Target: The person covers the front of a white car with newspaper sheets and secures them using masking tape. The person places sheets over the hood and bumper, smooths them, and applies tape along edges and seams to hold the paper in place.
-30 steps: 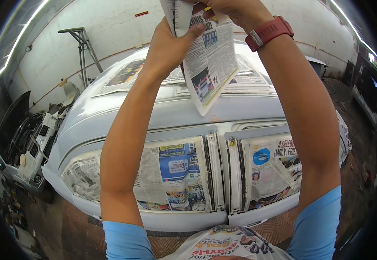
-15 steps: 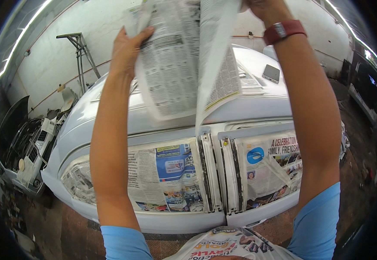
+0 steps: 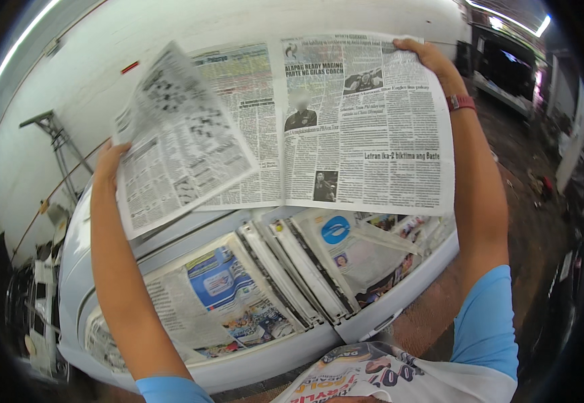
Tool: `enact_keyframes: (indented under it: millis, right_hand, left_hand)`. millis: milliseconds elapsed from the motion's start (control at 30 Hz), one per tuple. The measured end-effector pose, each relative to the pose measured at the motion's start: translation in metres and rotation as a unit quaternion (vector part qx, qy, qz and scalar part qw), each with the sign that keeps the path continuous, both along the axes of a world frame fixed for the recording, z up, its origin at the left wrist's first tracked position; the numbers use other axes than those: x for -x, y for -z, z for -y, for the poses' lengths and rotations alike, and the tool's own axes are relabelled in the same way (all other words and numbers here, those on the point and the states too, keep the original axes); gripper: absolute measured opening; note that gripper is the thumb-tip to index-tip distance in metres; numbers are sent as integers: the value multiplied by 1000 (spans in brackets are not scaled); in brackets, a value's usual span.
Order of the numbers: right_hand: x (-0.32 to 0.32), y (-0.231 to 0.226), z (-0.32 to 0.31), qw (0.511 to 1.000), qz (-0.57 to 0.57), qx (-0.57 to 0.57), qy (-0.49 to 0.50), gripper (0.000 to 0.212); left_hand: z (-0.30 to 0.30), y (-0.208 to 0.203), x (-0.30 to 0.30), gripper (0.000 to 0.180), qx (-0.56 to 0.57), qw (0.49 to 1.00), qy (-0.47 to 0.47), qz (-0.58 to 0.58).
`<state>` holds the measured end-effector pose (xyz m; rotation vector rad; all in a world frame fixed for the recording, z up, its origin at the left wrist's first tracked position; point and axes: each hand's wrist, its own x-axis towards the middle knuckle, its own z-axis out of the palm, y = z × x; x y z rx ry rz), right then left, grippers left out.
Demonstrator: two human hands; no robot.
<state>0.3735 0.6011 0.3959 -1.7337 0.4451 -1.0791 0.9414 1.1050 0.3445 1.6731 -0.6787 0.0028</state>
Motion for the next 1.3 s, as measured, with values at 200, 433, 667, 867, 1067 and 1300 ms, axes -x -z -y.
enact_keyframes:
  millis: [200, 433, 667, 867, 1067, 1300]
  right_hand:
    - [88, 80, -22, 991, 117, -71, -9, 32]
    - [229, 148, -61, 987, 144, -42, 49, 30]
    - [299, 114, -199, 969, -1, 227, -94, 24]
    - [460, 129, -203, 968, 4, 238, -83, 23]
    - [641, 184, -175, 966, -157, 67, 194, 28]
    - [734, 344, -75, 906, -228, -25, 356, 34]
  left_hand:
    - [-61, 11, -107, 79, -258, 860, -359, 254]
    - [37, -9, 15, 91, -310, 731, -329, 511]
    - [167, -1, 489, 106, -107, 773, 421, 462]
    - [228, 81, 633, 65, -276, 661, 569, 404]
    - [256, 193, 684, 38, -376, 693, 584, 194]
    - [304, 169, 715, 18, -316, 819, 447, 169]
